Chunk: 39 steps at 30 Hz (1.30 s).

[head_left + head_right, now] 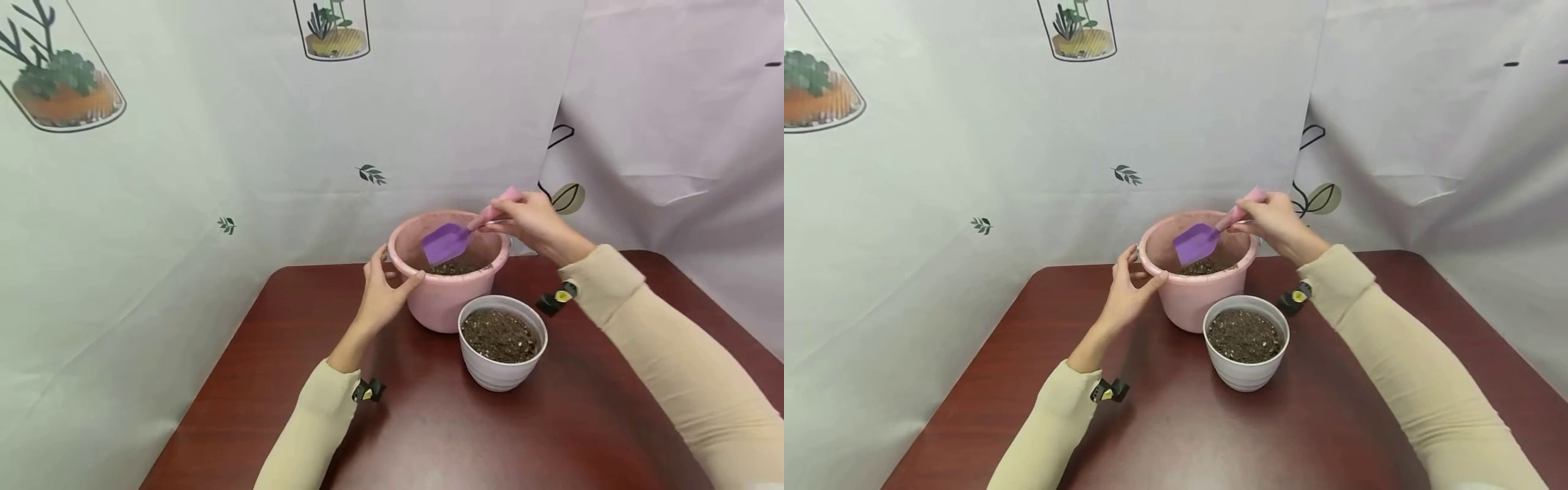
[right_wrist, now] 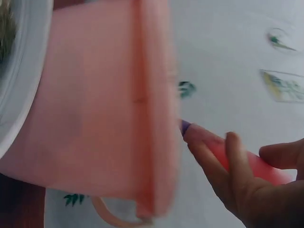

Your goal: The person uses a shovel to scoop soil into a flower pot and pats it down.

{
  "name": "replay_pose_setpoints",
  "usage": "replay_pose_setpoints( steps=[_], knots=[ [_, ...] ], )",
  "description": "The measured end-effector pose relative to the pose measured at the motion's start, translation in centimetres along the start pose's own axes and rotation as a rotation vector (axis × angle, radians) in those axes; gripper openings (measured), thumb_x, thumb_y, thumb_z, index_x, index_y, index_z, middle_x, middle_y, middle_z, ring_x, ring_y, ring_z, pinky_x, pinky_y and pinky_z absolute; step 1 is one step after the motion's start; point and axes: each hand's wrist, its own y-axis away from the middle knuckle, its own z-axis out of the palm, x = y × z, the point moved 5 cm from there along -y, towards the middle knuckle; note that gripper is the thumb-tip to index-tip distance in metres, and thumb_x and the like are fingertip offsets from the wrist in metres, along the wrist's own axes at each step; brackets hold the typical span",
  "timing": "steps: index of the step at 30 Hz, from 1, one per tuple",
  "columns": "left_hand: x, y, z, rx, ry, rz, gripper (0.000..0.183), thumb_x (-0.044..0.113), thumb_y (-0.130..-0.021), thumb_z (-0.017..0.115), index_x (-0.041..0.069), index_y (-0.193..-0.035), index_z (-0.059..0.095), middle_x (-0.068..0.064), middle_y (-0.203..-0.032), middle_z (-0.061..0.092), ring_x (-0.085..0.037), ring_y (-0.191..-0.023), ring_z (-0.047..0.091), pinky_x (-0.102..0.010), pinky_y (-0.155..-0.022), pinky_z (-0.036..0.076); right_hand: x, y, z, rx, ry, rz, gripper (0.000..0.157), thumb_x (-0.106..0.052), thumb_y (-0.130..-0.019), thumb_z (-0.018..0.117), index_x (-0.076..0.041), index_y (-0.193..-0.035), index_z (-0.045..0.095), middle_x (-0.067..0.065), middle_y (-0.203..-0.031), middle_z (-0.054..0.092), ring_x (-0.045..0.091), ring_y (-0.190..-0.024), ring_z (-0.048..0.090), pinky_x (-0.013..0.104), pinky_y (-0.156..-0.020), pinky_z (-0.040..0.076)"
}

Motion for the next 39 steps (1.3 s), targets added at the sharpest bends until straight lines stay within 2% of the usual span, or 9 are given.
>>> replay_pose_setpoints(
  steps=[6, 9, 11, 16, 20, 26, 31, 37, 39],
  knots=[
    [-0.9, -0.1, 0.1, -0.05, 0.054, 0.023, 0.088, 0.03, -0.088, 0.074, 0.007, -0.154, 0.021, -0.016, -0.15, 0.03, -0.032, -0.121, 0.051, -0.043, -0.091, 0.051, 2.3, -2.9, 2.3, 0.093, 0.451, -0.073, 0.016, -0.005, -0.097, 0.058, 0.009, -0.09, 0.062, 0.008, -0.076, 0.068, 0.012, -0.07, 0.067, 0.027, -0.073, 0.058],
    [-0.7, 0.0, 0.1, -0.056, 0.077, 0.039, 0.084, 0.027, -0.089, 0.073, 0.006, -0.152, 0.023, -0.014, -0.151, 0.032, -0.035, -0.122, 0.051, -0.046, -0.093, 0.05, 3.3, -3.5, 3.1, 0.107, 0.614, -0.084, 0.016, -0.006, -0.095, 0.059, 0.01, -0.091, 0.062, 0.008, -0.077, 0.064, 0.011, -0.068, 0.06, 0.024, -0.068, 0.054],
    [-0.8, 0.1, 0.3, -0.052, 0.091, 0.039, 0.082, 0.026, -0.089, 0.073, 0.005, -0.151, 0.025, -0.015, -0.151, 0.033, -0.038, -0.122, 0.051, -0.048, -0.094, 0.05, 4.1, -3.6, 3.5, 0.08, 0.734, -0.066, 0.019, -0.009, -0.095, 0.06, 0.009, -0.091, 0.065, 0.01, -0.079, 0.064, 0.013, -0.069, 0.058, 0.023, -0.066, 0.05],
    [-0.8, 0.2, 0.5, -0.036, 0.094, 0.04, 0.079, 0.027, -0.087, 0.074, 0.004, -0.148, 0.029, -0.014, -0.145, 0.037, -0.034, -0.117, 0.053, -0.044, -0.09, 0.051, 5.1, -3.6, 4.6, -0.069, 0.839, -0.002, 0.024, -0.014, -0.098, 0.059, 0.008, -0.094, 0.066, 0.019, -0.086, 0.07, 0.029, -0.078, 0.069, 0.035, -0.075, 0.057],
    [-0.7, 0.0, 0.5, -0.02, 0.087, 0.053, 0.079, 0.027, -0.087, 0.074, 0.002, -0.148, 0.029, -0.015, -0.144, 0.037, -0.033, -0.115, 0.054, -0.041, -0.088, 0.052, 4.9, -3.6, 5.2, -0.12, 0.859, -0.011, 0.023, -0.014, -0.098, 0.058, 0.008, -0.095, 0.064, 0.02, -0.084, 0.07, 0.029, -0.075, 0.069, 0.036, -0.074, 0.057],
    [-0.5, -0.1, 0.5, -0.003, 0.085, 0.078, 0.079, 0.022, -0.089, 0.073, -0.002, -0.147, 0.025, -0.021, -0.147, 0.033, -0.037, -0.117, 0.053, -0.044, -0.095, 0.05, 4.5, -3.5, 6.4, -0.186, 0.84, -0.057, 0.023, -0.015, -0.099, 0.059, 0.007, -0.1, 0.064, 0.016, -0.078, 0.07, 0.02, -0.066, 0.067, 0.028, -0.064, 0.055],
    [-0.3, -0.3, 0.6, -0.006, 0.106, 0.07, 0.087, 0.022, -0.088, 0.073, -0.002, -0.15, 0.017, -0.021, -0.147, 0.033, -0.038, -0.115, 0.051, -0.046, -0.096, 0.047, 4.6, -3.5, 6.0, -0.207, 0.718, -0.021, 0.034, -0.019, -0.101, 0.057, 0.009, -0.087, 0.069, 0.016, -0.082, 0.074, 0.021, -0.077, 0.07, 0.03, -0.071, 0.058],
    [-0.2, -0.3, 0.5, 0.003, 0.116, 0.083, 0.088, 0.022, -0.086, 0.074, 0.001, -0.152, 0.019, -0.021, -0.148, 0.032, -0.041, -0.114, 0.052, -0.049, -0.096, 0.047, 4.6, -3.3, 5.0, -0.186, 0.441, 0.084, 0.029, -0.01, -0.101, 0.054, 0.014, -0.09, 0.065, 0.023, -0.085, 0.072, 0.025, -0.078, 0.072, 0.033, -0.074, 0.059],
    [-0.2, -0.2, 0.4, 0.007, 0.111, 0.08, 0.088, 0.022, -0.086, 0.074, 0.001, -0.152, 0.021, -0.022, -0.148, 0.032, -0.041, -0.113, 0.053, -0.049, -0.095, 0.048, 4.3, -3.1, 4.8, -0.168, 0.433, 0.084, 0.029, -0.01, -0.101, 0.054, 0.013, -0.088, 0.066, 0.02, -0.083, 0.073, 0.022, -0.079, 0.072, 0.03, -0.075, 0.058]
  ],
)
